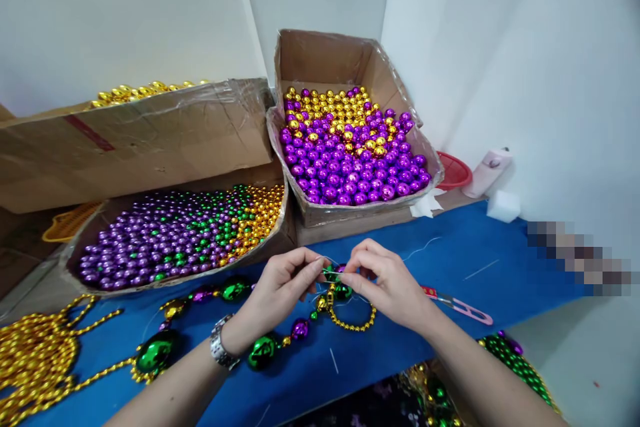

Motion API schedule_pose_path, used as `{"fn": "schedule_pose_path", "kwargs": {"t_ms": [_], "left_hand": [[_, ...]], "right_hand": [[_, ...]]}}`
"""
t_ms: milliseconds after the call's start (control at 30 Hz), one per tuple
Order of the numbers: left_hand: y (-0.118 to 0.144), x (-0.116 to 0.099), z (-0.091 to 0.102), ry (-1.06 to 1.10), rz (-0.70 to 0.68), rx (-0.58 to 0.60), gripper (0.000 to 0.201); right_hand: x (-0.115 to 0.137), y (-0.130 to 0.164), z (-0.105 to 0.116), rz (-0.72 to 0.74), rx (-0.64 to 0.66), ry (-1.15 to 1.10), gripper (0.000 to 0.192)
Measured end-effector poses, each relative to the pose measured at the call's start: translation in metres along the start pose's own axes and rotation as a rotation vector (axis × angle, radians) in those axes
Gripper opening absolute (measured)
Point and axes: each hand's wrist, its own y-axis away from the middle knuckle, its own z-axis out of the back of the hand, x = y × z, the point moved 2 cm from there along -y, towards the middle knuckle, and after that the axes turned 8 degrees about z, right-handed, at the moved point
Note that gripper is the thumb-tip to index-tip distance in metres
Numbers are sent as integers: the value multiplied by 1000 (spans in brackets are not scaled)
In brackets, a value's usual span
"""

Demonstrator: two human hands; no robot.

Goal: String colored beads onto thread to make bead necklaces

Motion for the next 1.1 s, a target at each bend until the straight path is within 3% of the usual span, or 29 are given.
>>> {"fn": "schedule_pose_path", "kwargs": {"t_ms": [67,167,267,367,467,567,633,733,800,867,967,1100], "left_hand": [[0,-1,-1,5,-4,-10,22],[-1,-3,-4,29,-10,4,22],[-3,-8,-6,7,-47,27,22],[-3,-11,-8,-50,-72,38,23],[-3,-11,-8,-104,-80,40,25],[-2,-6,-1,-142,-151,-76,19],[-1,4,4,-54,-85,-88,18],[-2,23,3,419,148,70,21],[-3,31,-3,788,214,150,20],[-4,35,-9,1003,211,194,17],[-5,40,-16,1030,170,228,20],[-1,62,-18,909,179,172,26]], "right_hand": [[1,2,1,30,-16,64,10],[7,4,4,148,-59,370,14],[15,4,9,270,9,690,17],[18,2,18,295,96,751,16],[15,2,27,223,146,535,15],[6,8,25,-14,89,-10,17],[-5,15,17,-156,-76,-437,18],[-22,25,0,-247,-401,-856,21],[-30,29,-10,-289,-523,-971,22],[-32,30,-15,-325,-556,-1040,22],[-30,32,-18,-365,-529,-1138,23],[-31,44,-26,-452,-448,-1184,26]]}}
